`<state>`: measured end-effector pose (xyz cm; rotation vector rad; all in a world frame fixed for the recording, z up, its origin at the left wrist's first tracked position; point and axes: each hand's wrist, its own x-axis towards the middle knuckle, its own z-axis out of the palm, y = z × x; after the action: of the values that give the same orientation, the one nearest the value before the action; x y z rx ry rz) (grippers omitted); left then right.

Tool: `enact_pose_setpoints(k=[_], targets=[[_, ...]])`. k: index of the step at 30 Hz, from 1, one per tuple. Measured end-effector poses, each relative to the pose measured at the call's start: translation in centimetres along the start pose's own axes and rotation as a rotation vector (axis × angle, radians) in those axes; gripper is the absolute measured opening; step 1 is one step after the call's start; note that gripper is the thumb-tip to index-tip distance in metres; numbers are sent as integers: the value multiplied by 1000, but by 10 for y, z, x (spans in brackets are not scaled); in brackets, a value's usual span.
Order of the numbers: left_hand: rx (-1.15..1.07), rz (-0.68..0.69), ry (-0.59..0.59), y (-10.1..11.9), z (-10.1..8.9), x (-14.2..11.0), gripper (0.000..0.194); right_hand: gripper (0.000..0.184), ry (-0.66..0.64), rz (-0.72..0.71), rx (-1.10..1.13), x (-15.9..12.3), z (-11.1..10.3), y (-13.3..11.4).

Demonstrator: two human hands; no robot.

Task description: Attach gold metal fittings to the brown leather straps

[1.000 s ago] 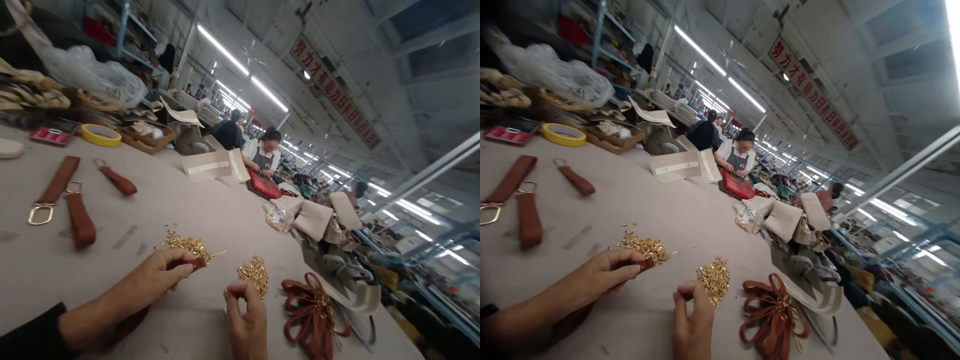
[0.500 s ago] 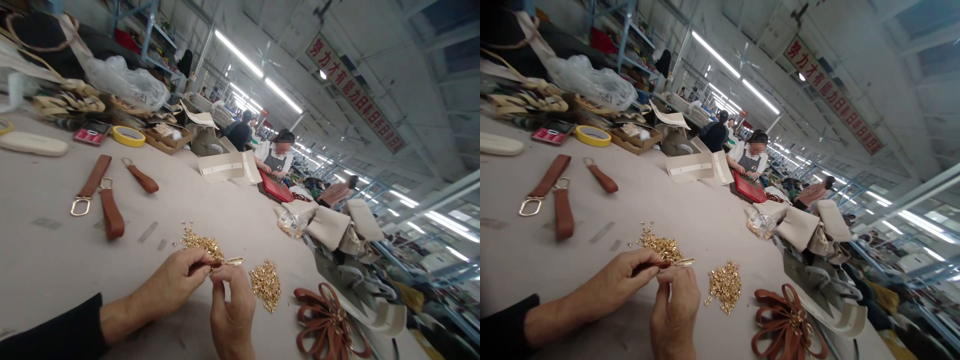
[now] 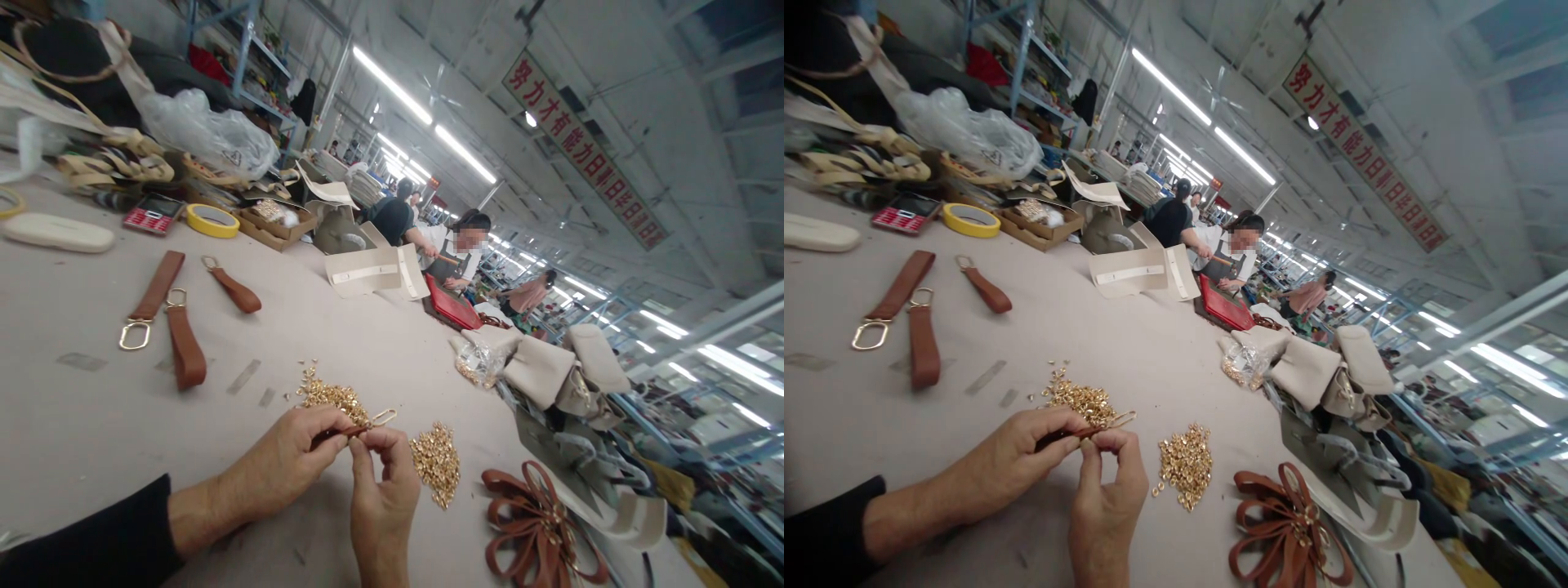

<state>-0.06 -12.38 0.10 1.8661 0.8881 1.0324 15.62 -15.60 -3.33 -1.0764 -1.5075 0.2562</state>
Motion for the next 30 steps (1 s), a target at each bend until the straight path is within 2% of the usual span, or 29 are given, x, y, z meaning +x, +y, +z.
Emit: enact_pose_setpoints(k=[3,6,8,11,17,19,21,25,27,30], targets=[[-49,-16,-35,-1,-1,-1,25,8,0,145,175,-2,0,1],[-137,-95,-98,-1,-2,-3,27,11,-12,219,270,-3,-2,2],[-169,-123,-130,-1,-2,-4,24,11,-7,232,283,-4,-4,2],[-172,-123,-117,-1,0,-4,20,9,-7,232,285,-7,-6,2],[-219,-225,-82,-7,3,-1,26,11,9,238,287,-11,-2,-5],[-209,-212,-65,-6,4,-1,25,15,26,235,305,-13,1,-5],[-195,-178,-42,-3,4,-2,24,21,100,261,336,-16,5,-3],[-221,-151,19,5,3,-4,16,44,311,453,449,-25,15,2],[-168,-136,53,8,3,-6,11,55,285,562,558,-30,22,5],[-41,-85,120,10,4,-8,9,59,161,699,705,-35,33,4]])
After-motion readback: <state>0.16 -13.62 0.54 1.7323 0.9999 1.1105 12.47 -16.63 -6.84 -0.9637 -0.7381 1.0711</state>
